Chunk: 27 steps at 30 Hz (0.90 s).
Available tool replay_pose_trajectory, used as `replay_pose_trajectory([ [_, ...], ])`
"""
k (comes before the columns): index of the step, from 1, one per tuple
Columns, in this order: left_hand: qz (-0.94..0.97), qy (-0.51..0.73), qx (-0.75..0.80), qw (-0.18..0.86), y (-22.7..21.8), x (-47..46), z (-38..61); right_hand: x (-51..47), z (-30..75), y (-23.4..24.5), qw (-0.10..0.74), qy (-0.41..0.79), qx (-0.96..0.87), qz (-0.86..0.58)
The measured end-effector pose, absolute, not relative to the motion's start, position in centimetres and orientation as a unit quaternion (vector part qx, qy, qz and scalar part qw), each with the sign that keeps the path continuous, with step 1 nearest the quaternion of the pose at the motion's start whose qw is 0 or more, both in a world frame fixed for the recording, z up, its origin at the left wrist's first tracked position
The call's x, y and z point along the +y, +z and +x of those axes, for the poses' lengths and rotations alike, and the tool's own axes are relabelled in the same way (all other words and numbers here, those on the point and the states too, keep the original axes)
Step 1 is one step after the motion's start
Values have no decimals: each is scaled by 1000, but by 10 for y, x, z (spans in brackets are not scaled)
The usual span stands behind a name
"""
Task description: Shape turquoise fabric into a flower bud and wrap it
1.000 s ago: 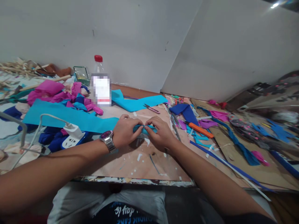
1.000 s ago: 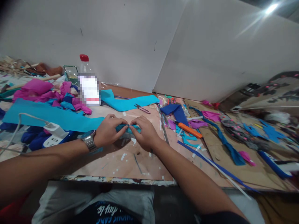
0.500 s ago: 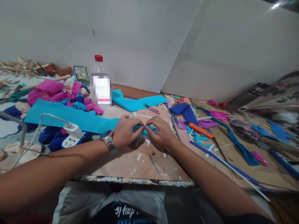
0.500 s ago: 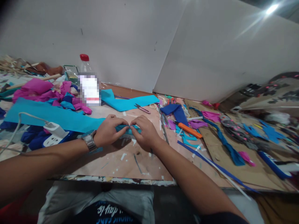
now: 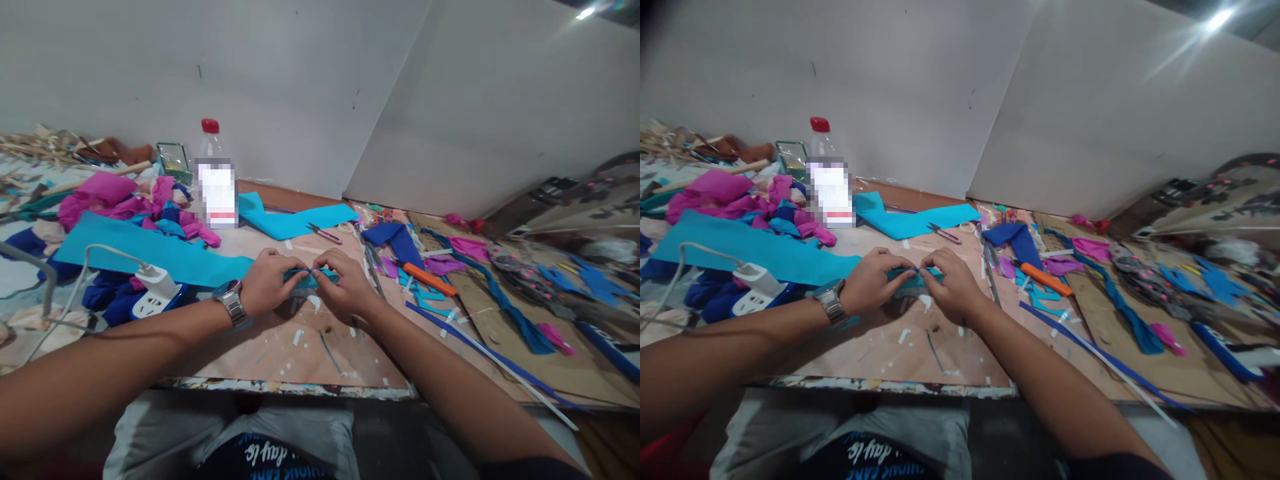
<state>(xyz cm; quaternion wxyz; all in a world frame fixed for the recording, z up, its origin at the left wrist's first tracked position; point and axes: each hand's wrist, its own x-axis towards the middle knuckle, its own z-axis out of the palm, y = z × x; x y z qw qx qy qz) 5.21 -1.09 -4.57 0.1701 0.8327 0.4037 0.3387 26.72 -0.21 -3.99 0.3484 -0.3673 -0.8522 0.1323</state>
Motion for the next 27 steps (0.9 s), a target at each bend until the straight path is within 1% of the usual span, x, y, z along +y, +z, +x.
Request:
replay_pose_trajectory([
  [8,830,347,400,175,-44,-11,51,-2,269,-36,358,138,-842,-379],
  [19,833,312,421,180,-45,-10,51,0,269,-38,373,129,-844,-363],
  [23,822,318,426,205,-42,-10,51,0,269,-38,383,120,-850,-341],
  [27,800,330,423,267,-40,-10,50,1,270,-39,388,116,-855,-324],
])
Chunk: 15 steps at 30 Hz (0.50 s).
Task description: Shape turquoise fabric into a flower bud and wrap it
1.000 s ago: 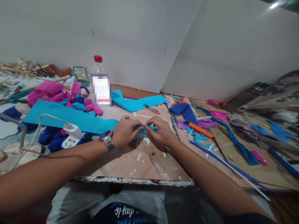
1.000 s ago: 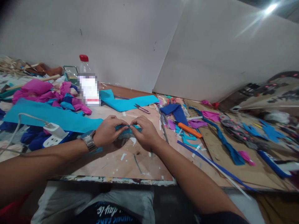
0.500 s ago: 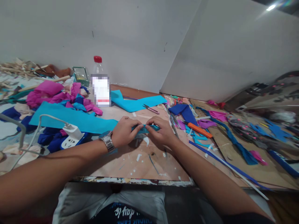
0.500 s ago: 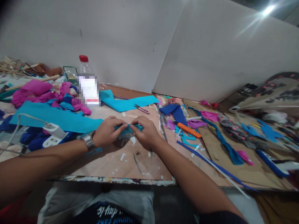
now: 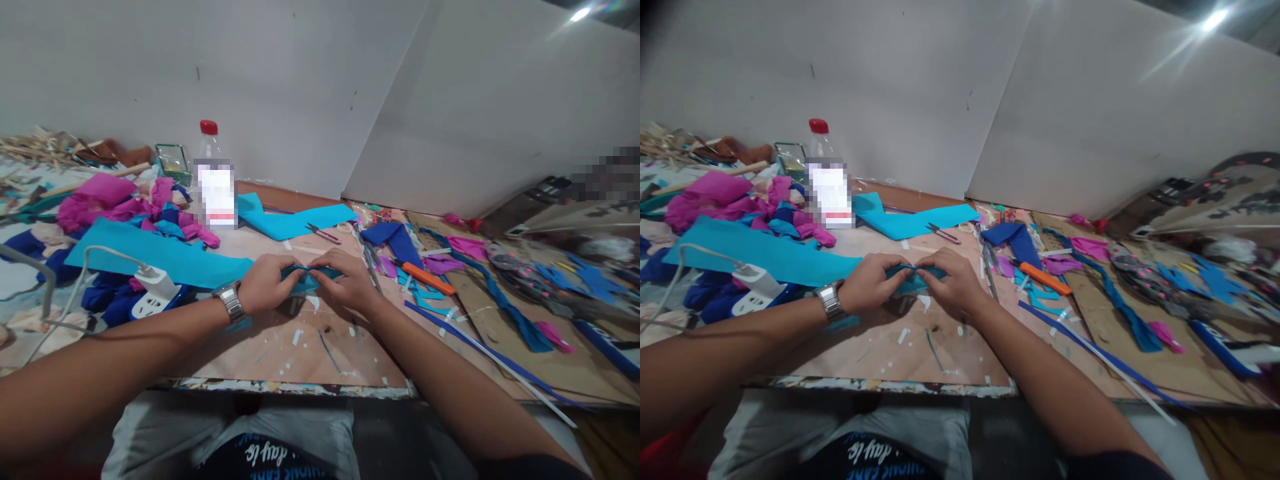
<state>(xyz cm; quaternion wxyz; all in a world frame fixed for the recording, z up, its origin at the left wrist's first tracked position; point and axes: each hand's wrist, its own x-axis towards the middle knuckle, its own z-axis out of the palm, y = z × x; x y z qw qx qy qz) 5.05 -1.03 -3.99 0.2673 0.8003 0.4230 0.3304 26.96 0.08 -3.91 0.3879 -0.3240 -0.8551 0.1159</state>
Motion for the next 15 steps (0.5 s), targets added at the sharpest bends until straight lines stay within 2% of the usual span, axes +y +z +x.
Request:
replay_pose_trajectory([
  [15,757,348,420,359,-42,-7,50,2,270,-38,408,64,-872,-263],
])
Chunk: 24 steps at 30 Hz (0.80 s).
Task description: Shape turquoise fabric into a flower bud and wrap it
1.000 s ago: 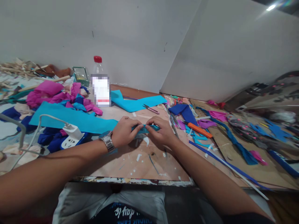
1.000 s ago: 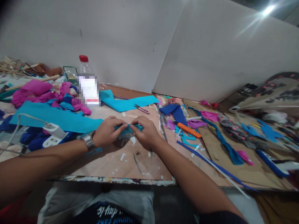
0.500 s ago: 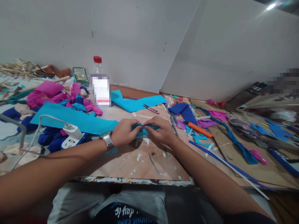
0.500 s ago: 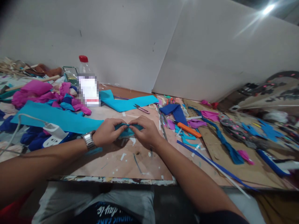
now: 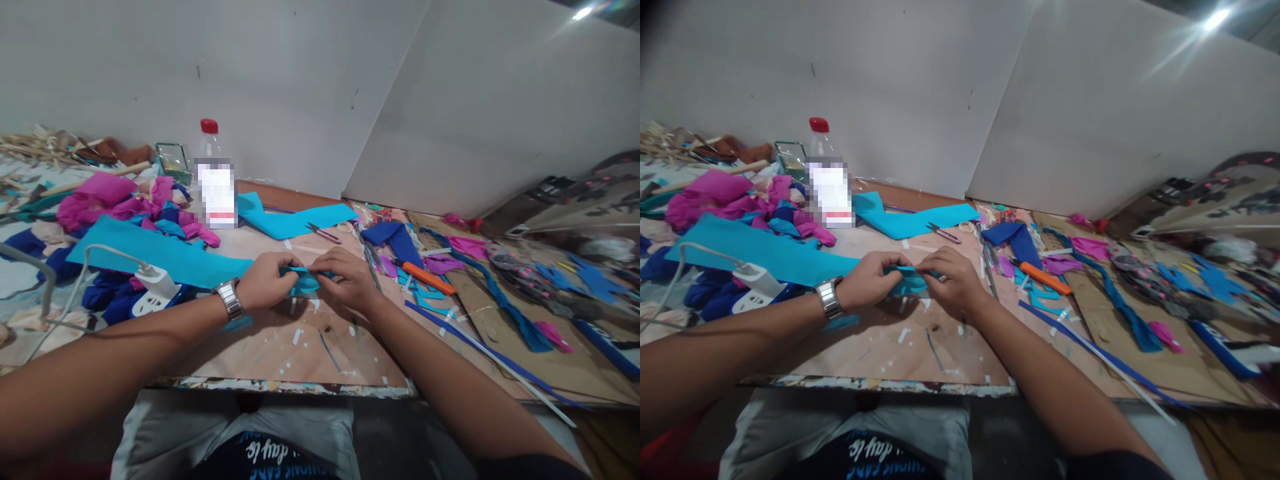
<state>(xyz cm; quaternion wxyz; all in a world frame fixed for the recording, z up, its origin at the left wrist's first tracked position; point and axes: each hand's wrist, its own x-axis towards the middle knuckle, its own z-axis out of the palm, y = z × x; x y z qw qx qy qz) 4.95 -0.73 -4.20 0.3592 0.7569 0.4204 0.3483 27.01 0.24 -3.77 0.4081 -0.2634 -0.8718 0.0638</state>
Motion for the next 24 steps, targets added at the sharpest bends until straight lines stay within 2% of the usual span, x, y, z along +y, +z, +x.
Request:
replay_pose_trajectory([
  [12,742,361,423,375,-41,-7,50,2,271,-37,401,46,-882,-243],
  [24,768,375,410,317,-41,-8,50,-1,269,-35,392,40,-876,-278],
])
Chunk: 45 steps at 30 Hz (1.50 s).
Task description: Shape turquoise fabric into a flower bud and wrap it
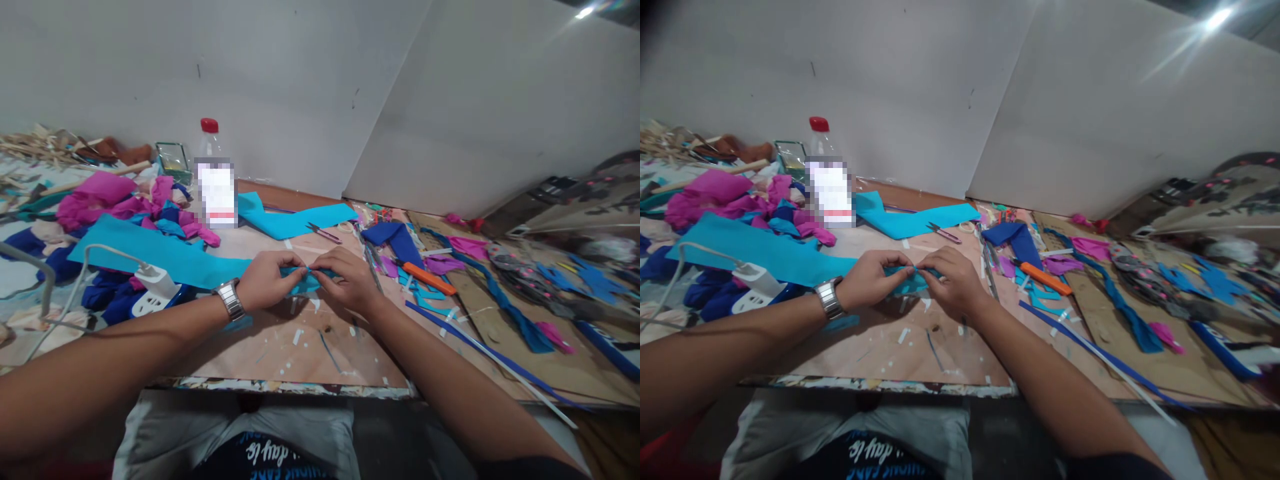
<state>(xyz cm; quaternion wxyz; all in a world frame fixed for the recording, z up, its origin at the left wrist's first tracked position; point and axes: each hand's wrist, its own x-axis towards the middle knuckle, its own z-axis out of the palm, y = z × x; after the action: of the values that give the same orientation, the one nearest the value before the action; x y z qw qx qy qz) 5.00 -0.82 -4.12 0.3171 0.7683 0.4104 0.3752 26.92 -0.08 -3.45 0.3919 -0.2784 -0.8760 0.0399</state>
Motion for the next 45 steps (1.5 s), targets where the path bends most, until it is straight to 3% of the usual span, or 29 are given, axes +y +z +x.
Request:
replay_pose_trajectory([
  [20,839,343,394,148,-42,-12,51,-5,265,-38,359,84,-863,-345],
  [28,853,330,382,133,-44,-11,51,-5,265,-37,317,82,-882,-338],
  [45,849,324,392,146,-46,-10,52,-2,267,-40,353,82,-877,-316],
])
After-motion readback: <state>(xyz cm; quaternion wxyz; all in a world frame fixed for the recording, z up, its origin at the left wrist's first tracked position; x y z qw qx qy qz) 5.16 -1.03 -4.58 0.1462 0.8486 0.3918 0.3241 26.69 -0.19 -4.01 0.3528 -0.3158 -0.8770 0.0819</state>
